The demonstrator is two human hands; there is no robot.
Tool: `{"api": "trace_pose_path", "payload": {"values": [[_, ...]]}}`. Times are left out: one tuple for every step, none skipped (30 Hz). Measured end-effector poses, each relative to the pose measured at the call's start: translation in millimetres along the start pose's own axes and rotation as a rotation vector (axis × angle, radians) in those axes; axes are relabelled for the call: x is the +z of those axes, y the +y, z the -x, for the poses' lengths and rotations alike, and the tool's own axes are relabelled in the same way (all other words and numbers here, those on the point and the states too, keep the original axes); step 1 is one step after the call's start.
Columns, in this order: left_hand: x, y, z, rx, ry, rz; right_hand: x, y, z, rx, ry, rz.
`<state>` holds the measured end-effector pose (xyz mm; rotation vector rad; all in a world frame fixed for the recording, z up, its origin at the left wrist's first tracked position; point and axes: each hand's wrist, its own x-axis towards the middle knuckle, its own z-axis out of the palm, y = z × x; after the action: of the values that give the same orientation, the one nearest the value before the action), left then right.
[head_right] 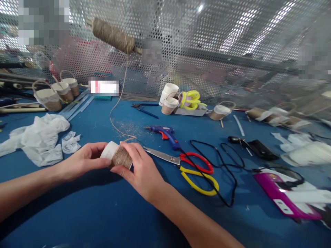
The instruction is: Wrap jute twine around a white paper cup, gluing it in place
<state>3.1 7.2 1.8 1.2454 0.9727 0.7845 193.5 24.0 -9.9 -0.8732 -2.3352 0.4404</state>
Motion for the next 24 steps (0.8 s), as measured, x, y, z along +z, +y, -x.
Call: {"api": "trace_pose_path", "payload": {"values": [[0.3,0.1,-0.1,0.001,-0.002,-0.005,-0.3,0.0,0.1,0.007,-0.004,-0.006],[0.7,0.3,0.0,0.002,-0.001,-0.009,-0.5,-0.2,0.3,0.016,-0.010,-0.014],[1.3,0.5,0.0,0.004,0.001,-0.010,-0.8,-0.4,0.4,0.026,-0.017,-0.022],[2.1,0.7,0.2,0.007,0.005,-0.011,-1.0,-0.6,0.4,0.037,-0.025,-0.030],[2.9,0.9,0.4,0.010,0.009,-0.014,-1.0,-0.9,0.4,0.049,-0.032,-0.035],[3.8,0.9,0.6,0.012,0.014,-0.017,-0.9,-1.2,0.4,0.057,-0.038,-0.039],[4.6,0.8,0.9,0.013,0.021,-0.023,-0.7,-1.5,0.2,0.062,-0.041,-0.042],[5.4,0.5,1.2,0.014,0.030,-0.029,-0.4,-1.9,0.0,0.064,-0.042,-0.043],[6.0,0.1,1.4,0.016,0.039,-0.035,0.0,-2.2,-0.3,0.064,-0.043,-0.044],[6.4,-0.5,1.6,0.019,0.047,-0.040,0.4,-2.5,-0.5,0.064,-0.043,-0.043],[6.7,-1.2,1.8,0.025,0.055,-0.044,0.6,-2.9,-0.8,0.062,-0.042,-0.042],[6.9,-1.8,2.0,0.033,0.060,-0.048,0.8,-3.2,-0.9,0.061,-0.039,-0.040],[7.0,-2.4,2.2,0.040,0.064,-0.050,0.7,-3.4,-1.0,0.061,-0.037,-0.038],[7.1,-2.7,2.4,0.045,0.067,-0.051,0.6,-3.6,-1.1,0.061,-0.036,-0.037],[7.1,-2.8,2.6,0.044,0.066,-0.052,0.3,-3.8,-1.1,0.060,-0.034,-0.038],[7.0,-2.6,2.8,0.042,0.061,-0.051,0.0,-3.9,-1.0,0.058,-0.032,-0.038],[7.0,-2.3,3.0,0.040,0.053,-0.048,-0.3,-4.0,-1.0,0.056,-0.030,-0.039],[6.8,-1.8,3.0,0.038,0.044,-0.047,-0.5,-4.1,-0.9,0.056,-0.029,-0.039],[6.7,-1.3,3.0,0.037,0.038,-0.050,-0.7,-4.2,-0.8,0.054,-0.030,-0.038],[6.5,-0.9,2.8,0.035,0.034,-0.054,-0.8,-4.3,-0.7,0.055,-0.030,-0.038],[6.3,-0.6,2.5,0.035,0.034,-0.061,-0.9,-4.4,-0.7,0.058,-0.034,-0.037],[6.0,-0.5,2.2,0.034,0.035,-0.069,-1.1,-4.5,-0.7,0.063,-0.040,-0.040],[5.9,-0.6,1.9,0.034,0.036,-0.076,-1.5,-4.6,-0.9,0.069,-0.044,-0.046],[5.7,-0.8,1.7,0.038,0.034,-0.082,-2.2,-4.6,-1.3,0.075,-0.047,-0.059]]}}
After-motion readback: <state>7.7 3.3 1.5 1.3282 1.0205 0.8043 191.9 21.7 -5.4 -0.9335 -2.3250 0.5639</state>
